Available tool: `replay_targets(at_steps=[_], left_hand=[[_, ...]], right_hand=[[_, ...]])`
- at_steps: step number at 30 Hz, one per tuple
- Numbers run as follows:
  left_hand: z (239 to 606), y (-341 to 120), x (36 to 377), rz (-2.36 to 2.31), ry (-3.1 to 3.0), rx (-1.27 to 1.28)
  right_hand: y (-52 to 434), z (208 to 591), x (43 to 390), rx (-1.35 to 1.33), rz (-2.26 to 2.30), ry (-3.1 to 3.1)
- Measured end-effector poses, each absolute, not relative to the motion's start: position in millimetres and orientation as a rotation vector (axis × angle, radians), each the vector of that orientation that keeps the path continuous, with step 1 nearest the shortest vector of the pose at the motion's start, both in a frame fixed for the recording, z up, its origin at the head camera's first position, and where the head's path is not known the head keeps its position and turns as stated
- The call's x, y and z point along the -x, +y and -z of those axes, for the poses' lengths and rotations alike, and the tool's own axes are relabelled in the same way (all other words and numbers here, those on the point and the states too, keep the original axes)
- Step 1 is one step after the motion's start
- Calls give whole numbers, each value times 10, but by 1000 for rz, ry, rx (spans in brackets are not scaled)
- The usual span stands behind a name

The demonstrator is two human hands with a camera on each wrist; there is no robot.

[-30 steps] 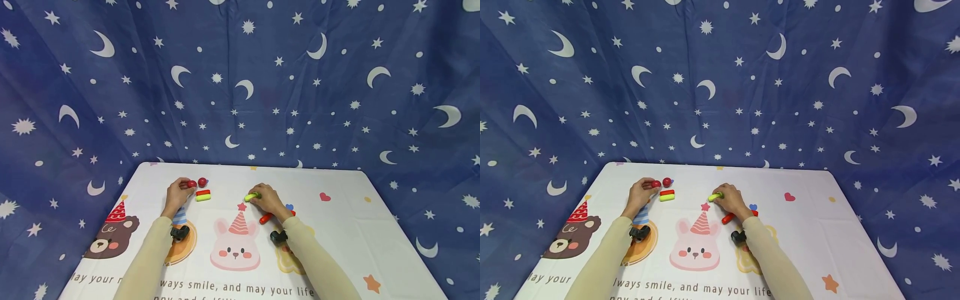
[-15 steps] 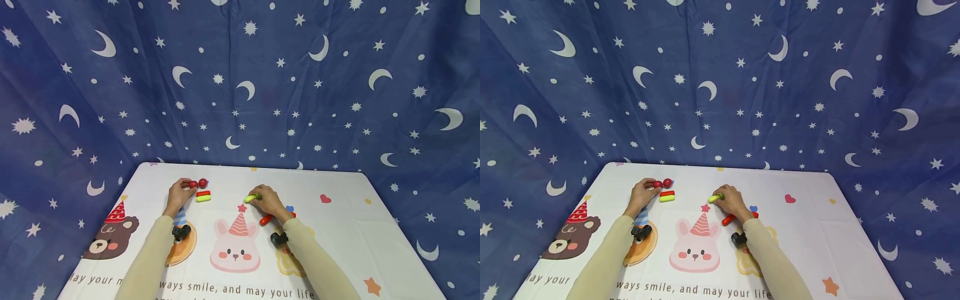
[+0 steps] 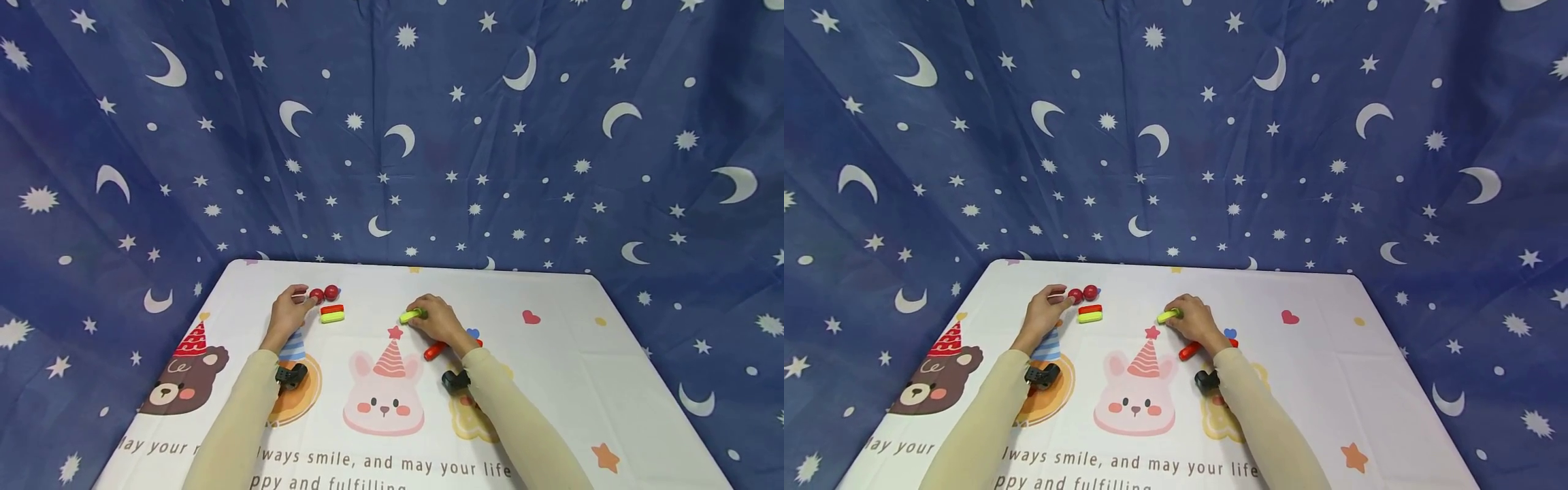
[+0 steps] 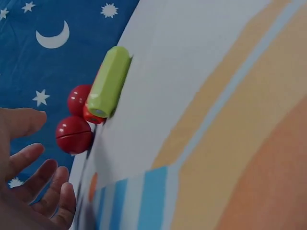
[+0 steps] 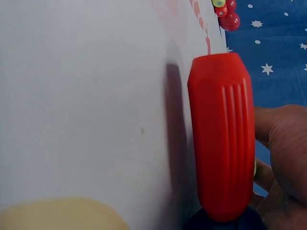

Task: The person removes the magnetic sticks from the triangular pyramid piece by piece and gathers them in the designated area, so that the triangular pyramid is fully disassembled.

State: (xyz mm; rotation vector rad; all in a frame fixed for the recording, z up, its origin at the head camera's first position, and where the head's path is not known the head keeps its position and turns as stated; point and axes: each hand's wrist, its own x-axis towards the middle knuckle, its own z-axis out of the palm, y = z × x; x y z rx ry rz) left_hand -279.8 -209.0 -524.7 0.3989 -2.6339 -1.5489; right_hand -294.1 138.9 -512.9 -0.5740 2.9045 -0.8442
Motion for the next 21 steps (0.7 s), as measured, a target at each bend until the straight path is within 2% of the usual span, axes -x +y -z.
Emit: replay_targets(at_steps=[8, 21], left_hand=[[5107, -2052, 2641, 1552, -2539, -303], [4863, -1730, 2434, 1548, -2431, -117]], right_hand=[[1393, 5127, 2940, 563, 850, 2897], [1392, 5124, 2933, 588, 865, 2931]])
